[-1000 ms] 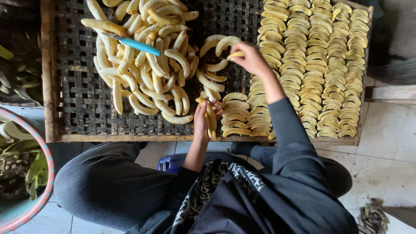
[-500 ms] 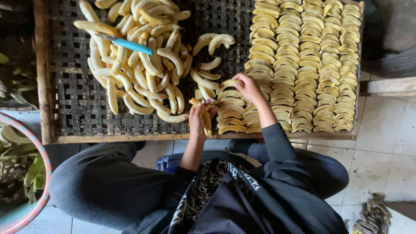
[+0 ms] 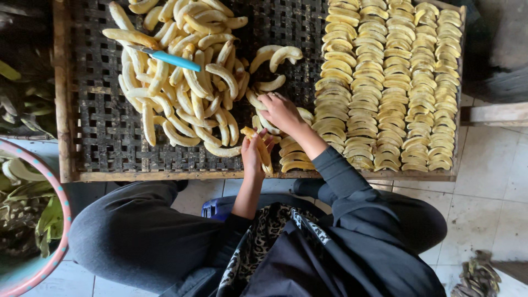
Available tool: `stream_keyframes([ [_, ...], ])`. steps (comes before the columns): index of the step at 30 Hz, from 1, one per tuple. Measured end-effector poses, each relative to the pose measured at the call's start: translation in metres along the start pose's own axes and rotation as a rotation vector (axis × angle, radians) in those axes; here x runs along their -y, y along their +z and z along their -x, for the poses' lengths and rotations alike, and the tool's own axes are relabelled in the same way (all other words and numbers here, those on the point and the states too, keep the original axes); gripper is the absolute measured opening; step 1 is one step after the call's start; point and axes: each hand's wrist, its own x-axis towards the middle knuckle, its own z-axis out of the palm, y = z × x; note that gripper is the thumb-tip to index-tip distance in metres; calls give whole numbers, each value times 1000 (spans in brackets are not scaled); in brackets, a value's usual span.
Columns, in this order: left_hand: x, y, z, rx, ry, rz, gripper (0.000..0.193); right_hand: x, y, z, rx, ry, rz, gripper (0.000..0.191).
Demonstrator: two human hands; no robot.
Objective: The person sits on the floor in front of a woven bamboo tray and peels bananas by hand, using a small knife to trim and halve them. They place the banana halves in neat rows on one side of the tray and drop the peels into a basin beside them, occasionally repositioning the tray.
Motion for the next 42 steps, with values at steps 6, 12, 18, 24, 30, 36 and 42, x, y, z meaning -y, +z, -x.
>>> stream_keyframes([
  [6, -1, 1, 2, 8, 4, 7, 35, -19, -26, -25, 252, 249, -170, 20],
  [12, 1, 20, -9, 104, -8, -93, 33, -101, -88, -5, 443, 309, -448, 20],
  [18, 3, 51, -36, 114, 102, -142, 27, -114, -51, 15, 227, 113, -311, 17],
  [24, -9, 62, -55, -68, 291, -79, 14, -78, -43, 12, 68, 329, -245, 21],
  [30, -9, 62, -72, -70, 322, -264, 18, -28, -20, -30, -187, -3, -145, 26],
  [36, -11, 59, -88, -82, 385, -191, 26, -10, -7, -63, 225, 15, 47, 34],
  [42, -26, 63, -87, -163, 347, -333, 35, -9, -41, -75, 447, 120, 81, 26],
])
